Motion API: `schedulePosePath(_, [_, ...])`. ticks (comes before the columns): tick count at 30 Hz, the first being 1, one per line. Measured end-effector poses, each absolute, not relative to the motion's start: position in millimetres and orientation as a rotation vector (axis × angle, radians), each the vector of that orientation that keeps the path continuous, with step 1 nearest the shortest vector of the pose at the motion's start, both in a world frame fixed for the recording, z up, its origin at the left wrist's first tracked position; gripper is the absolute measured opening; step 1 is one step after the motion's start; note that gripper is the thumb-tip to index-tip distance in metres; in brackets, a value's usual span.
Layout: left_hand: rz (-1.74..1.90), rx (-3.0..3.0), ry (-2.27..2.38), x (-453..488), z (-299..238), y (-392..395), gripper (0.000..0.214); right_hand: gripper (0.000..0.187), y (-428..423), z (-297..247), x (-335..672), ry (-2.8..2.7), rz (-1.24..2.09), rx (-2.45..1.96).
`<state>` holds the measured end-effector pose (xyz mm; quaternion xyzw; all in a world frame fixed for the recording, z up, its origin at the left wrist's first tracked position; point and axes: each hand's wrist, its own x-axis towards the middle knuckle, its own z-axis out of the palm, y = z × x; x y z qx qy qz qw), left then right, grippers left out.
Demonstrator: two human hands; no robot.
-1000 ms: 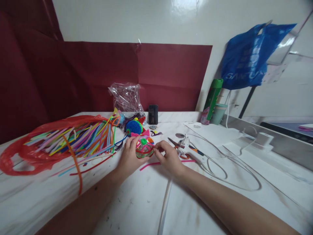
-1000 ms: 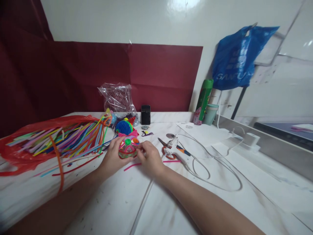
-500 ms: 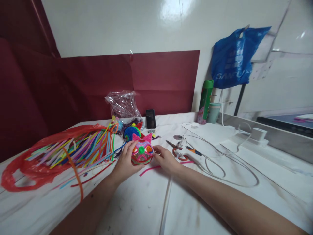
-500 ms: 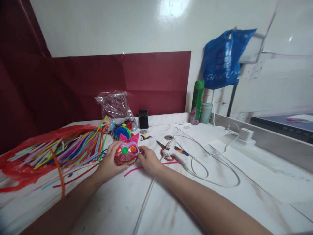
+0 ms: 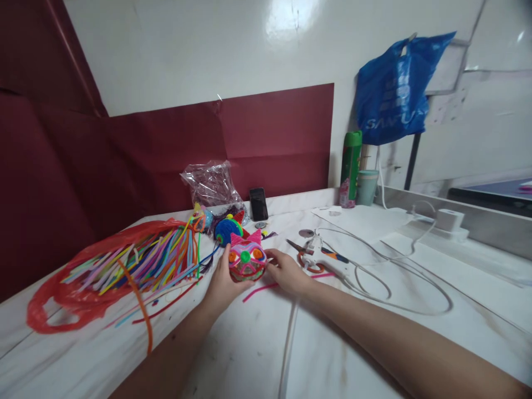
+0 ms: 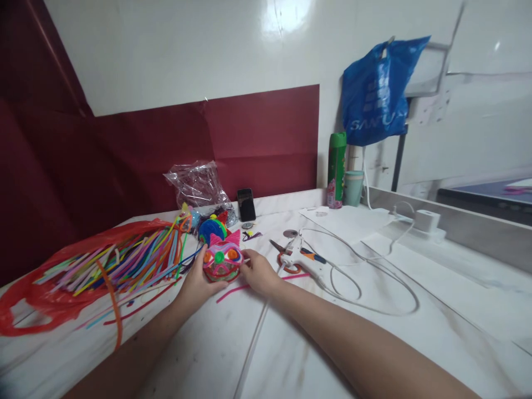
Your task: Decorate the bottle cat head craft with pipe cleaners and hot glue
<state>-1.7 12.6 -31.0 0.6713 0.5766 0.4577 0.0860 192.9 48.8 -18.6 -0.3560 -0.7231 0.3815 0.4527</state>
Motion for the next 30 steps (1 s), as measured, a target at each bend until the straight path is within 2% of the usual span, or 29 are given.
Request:
schedulePosePath(4, [1.325, 1.944, 1.564, -9.2, -27.5, 12.1, 0.103, 0.031, 49.8, -17.3, 194.7, -1.800, 0.933, -0.912])
schedulePosePath(7, [1.291, 1.916, 1.419, -14.3, -24.8, 11.7, 0.086, 0.028, 50.6, -16.0, 195.7, -1.818, 0.915, -0.961])
schedulePosePath(11, [1.326, 1.887, 1.351, -12.5, -23.1, 11.9, 0.068, 0.036, 46.9, -14.4, 194.8, -1.796, 0.927, -0.992])
schedulePosePath(20, [1.439, 1.813, 1.364, -1.2, -27.6, 15.1, 0.063, 0.041, 34.3, -9.5, 191.5, -1.812, 0.826, -1.138])
schedulePosePath(30, [1.485, 1.822, 1.330, -2.2, -30.3, 19.2, 0.062, 0.043, 37.6, -10.3, 190.0, -1.809, 0.902, -1.163])
